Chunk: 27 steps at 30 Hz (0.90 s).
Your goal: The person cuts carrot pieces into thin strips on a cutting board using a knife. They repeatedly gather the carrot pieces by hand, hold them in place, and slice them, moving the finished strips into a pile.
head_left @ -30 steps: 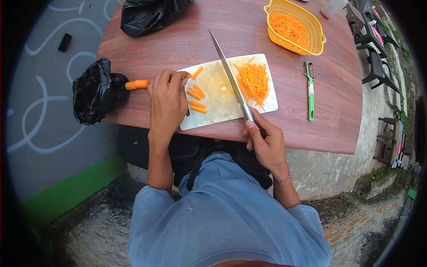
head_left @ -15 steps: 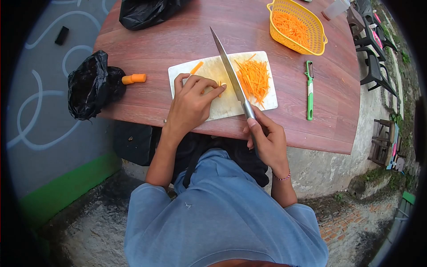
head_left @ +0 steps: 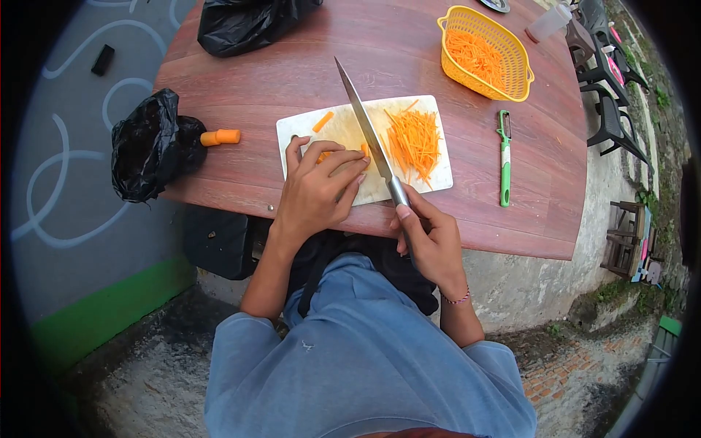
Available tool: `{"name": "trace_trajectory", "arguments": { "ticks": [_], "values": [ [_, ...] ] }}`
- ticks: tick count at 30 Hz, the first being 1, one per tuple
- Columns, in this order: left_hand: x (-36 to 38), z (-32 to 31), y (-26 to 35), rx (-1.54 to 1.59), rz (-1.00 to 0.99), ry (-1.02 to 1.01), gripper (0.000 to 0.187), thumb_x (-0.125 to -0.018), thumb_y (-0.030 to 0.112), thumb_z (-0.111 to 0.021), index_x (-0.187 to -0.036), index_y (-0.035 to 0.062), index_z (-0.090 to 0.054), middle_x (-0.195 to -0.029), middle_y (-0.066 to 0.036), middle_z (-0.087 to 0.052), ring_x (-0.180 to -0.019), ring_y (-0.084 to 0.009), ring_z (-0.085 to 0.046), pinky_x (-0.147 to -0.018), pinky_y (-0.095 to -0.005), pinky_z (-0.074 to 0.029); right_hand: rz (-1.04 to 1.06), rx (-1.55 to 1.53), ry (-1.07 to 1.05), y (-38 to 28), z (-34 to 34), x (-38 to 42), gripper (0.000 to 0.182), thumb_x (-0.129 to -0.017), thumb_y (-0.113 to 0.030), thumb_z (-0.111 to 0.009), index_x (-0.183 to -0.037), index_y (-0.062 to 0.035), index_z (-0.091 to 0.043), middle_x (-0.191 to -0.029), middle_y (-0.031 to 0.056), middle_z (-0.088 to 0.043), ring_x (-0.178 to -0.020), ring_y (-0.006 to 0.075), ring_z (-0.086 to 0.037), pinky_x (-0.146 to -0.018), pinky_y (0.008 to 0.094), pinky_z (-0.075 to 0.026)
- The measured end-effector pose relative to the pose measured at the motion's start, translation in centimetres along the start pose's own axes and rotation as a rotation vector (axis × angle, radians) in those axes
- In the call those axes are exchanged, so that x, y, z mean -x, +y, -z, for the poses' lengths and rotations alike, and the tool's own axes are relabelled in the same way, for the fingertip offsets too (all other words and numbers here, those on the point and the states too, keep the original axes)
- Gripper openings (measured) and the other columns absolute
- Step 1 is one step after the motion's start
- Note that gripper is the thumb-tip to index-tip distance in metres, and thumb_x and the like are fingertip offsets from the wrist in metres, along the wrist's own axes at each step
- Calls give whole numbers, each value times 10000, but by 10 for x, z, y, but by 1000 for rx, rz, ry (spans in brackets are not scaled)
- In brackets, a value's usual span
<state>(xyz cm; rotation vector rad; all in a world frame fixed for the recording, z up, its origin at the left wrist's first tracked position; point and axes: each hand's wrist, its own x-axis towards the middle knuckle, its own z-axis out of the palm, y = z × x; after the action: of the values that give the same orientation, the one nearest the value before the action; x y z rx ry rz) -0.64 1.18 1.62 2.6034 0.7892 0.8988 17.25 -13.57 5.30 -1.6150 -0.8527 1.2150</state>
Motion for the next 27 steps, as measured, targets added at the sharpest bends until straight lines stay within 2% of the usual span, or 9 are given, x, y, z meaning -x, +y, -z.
{"name": "trace_trajectory", "arguments": {
  "ticks": [11, 19, 25, 27],
  "values": [
    [-1, 1, 1, -42, -14, -26, 277, -860, 123, -810, -1135, 139, -841, -1262, -16, -768, -1200, -271, -648, -1145, -558, -355, 8, 0, -17, -2, -2, -12, 469, -1109, -180, -634, -1559, -57, -581, -822, 54, -704, -599, 64, -604, -567, 257, -510],
    [1, 1, 0, -39, -9, -26, 278, -860, 148, -811, -1137, 139, -842, -1278, -16, -765, -1227, -277, -646, -1159, -568, -349, 53, 38, -25, -5, -7, -25, 463, -1102, -177, -647, -1530, -9, -593, -788, 70, -718, -607, 71, -619, -577, 269, -516],
    [1, -2, -2, -64, 17, -24, 256, -883, 174, -809, -1136, 149, -844, -1288, -14, -765, -1239, -271, -646, -1183, -571, -339, 53, 3, -16, -3, -8, -25, 459, -1102, -173, -645, -1529, -12, -597, -789, 50, -697, -603, 68, -610, -576, 266, -513],
    [1, -3, -2, -84, 2, 15, 227, -883, 202, -804, -1089, 121, -851, -1267, -17, -761, -1204, -257, -644, -1151, -585, -357, 48, 21, -22, -4, -7, -21, 457, -1103, -169, -644, -1530, -13, -596, -785, 43, -686, -602, 66, -605, -572, 265, -510]
  ]
}}
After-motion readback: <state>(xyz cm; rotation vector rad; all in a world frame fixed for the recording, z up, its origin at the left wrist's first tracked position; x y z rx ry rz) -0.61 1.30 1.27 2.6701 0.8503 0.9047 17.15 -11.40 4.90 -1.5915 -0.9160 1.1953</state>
